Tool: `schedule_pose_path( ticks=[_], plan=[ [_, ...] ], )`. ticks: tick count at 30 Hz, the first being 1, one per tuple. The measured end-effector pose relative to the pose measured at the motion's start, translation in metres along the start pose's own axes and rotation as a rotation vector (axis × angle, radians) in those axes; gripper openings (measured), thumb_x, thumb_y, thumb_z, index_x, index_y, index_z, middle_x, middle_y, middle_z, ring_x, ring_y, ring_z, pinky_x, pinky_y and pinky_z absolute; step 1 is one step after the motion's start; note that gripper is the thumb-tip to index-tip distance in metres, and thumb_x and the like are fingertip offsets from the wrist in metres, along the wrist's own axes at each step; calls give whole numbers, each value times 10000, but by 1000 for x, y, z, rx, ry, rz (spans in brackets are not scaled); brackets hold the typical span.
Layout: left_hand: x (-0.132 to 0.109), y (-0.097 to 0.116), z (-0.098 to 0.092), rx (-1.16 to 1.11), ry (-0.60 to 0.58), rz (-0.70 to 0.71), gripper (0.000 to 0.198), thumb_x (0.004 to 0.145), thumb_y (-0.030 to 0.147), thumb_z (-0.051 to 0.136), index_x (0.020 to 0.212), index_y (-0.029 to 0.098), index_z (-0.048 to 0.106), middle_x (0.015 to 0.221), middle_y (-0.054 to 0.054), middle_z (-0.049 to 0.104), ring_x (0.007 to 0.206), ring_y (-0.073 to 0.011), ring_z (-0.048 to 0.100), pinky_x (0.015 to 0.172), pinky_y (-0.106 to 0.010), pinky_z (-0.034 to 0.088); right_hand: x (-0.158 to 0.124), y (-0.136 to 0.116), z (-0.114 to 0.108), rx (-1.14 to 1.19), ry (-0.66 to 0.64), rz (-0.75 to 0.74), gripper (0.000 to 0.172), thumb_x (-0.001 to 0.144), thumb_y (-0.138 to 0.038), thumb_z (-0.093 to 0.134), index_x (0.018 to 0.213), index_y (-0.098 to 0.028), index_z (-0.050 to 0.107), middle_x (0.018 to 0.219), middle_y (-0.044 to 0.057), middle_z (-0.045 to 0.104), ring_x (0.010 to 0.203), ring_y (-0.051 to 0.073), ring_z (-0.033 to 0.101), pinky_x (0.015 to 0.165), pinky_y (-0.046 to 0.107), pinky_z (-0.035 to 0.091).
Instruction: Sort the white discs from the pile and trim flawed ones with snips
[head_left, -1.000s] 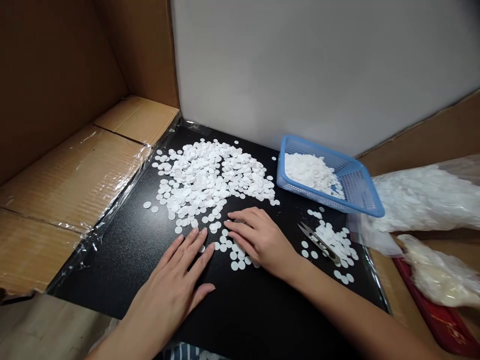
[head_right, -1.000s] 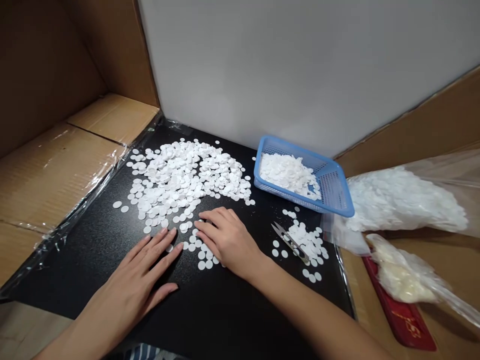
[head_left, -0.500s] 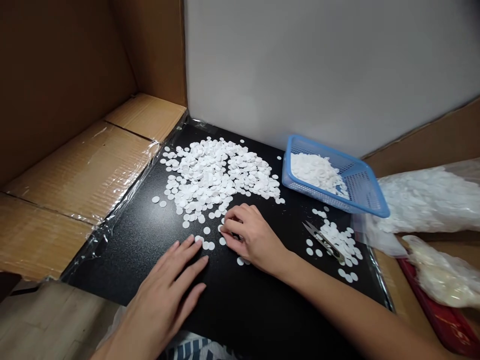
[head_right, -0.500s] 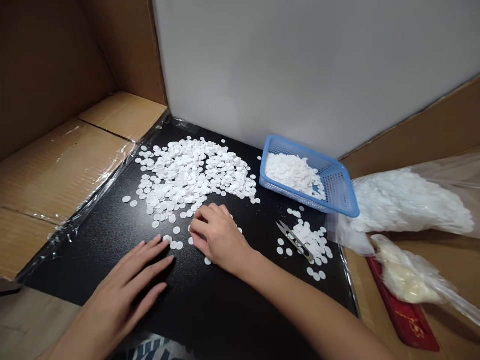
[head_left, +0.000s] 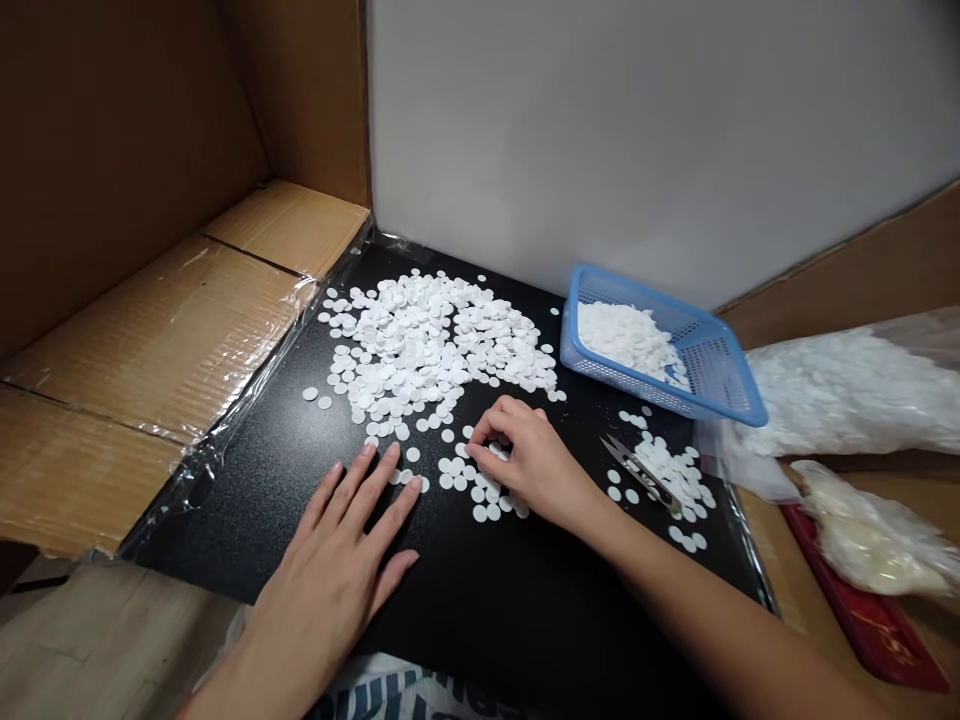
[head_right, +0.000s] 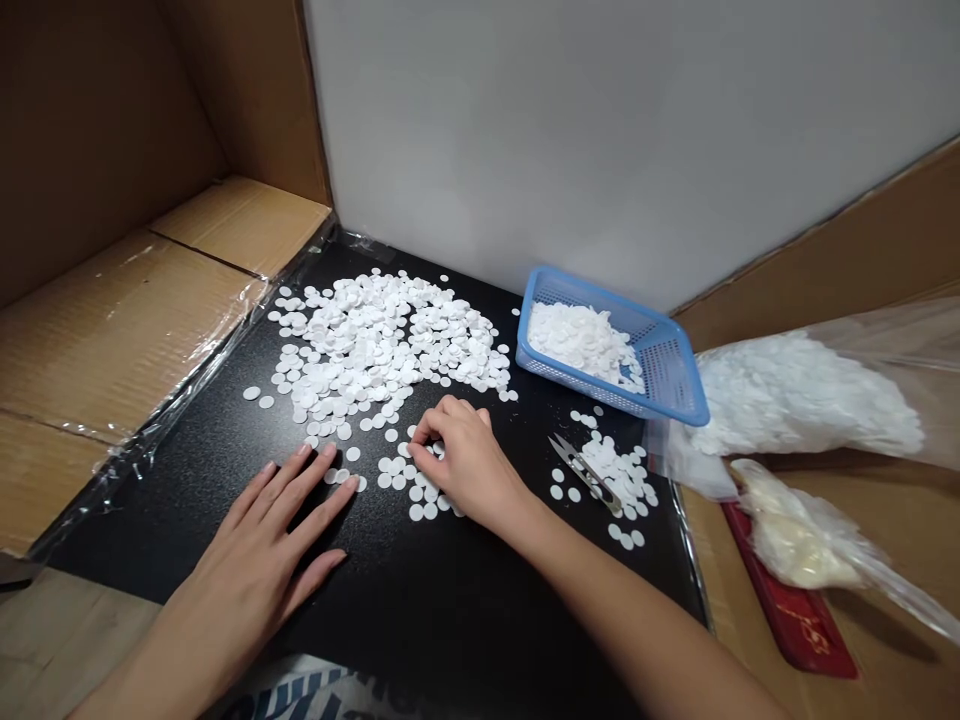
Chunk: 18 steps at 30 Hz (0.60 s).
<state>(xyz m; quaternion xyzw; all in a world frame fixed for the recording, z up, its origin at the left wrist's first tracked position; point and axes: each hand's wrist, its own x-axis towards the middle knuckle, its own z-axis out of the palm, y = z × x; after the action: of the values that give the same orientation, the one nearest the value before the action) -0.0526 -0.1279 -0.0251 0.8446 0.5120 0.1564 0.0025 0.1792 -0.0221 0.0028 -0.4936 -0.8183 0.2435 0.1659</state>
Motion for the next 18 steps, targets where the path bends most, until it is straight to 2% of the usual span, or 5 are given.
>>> schedule_pose_path(
  ticks=[4, 7, 11, 14, 18],
  plan=[
    [-2, -2, -2, -56, 14, -17, 431, 1014, 387, 475, 1425, 266, 517, 1593, -94, 401, 1450, -311, 401, 1151, -542, 391, -4, -6, 6, -21, 77, -120, 71, 932, -147, 617, 916, -212, 642, 889, 27, 604, 844, 197, 589, 768, 362, 395],
    [-2, -8, -4, -114, 59, -75, 427, 1020, 384, 468, 1413, 226, 510, 1542, -116, 468, 1426, -299, 437, 1147, -518, 407, -11, -16, 15, -21, 79, -239, 110, 969, -198, 605, 1020, -220, 701, 888, 41, 616, 835, 196, 580, 760, 364, 390],
    [3, -16, -5, -77, 92, -121, 406, 1022, 382, 462, 1379, 206, 539, 1505, -141, 501, 1421, -335, 433, 1131, -557, 408, -15, -24, 31, -89, 75, -352, 151, 964, -264, 633, 1071, -210, 724, 879, 55, 624, 823, 204, 546, 761, 376, 370],
    [10, -15, -4, -56, 101, -87, 370, 1022, 351, 462, 1346, 220, 583, 1498, -140, 508, 1417, -346, 435, 1115, -560, 419, -15, -26, 38, -96, 95, -360, 93, 958, -249, 642, 988, -205, 718, 864, 42, 626, 814, 197, 531, 779, 376, 355],
    [15, -12, -1, -39, 106, -43, 349, 1011, 312, 483, 1313, 199, 615, 1455, -144, 552, 1402, -346, 452, 1116, -555, 413, -10, -25, 35, 1, 31, -242, 58, 897, -242, 733, 902, -214, 683, 867, 10, 628, 836, 180, 545, 790, 346, 346]
  ],
)
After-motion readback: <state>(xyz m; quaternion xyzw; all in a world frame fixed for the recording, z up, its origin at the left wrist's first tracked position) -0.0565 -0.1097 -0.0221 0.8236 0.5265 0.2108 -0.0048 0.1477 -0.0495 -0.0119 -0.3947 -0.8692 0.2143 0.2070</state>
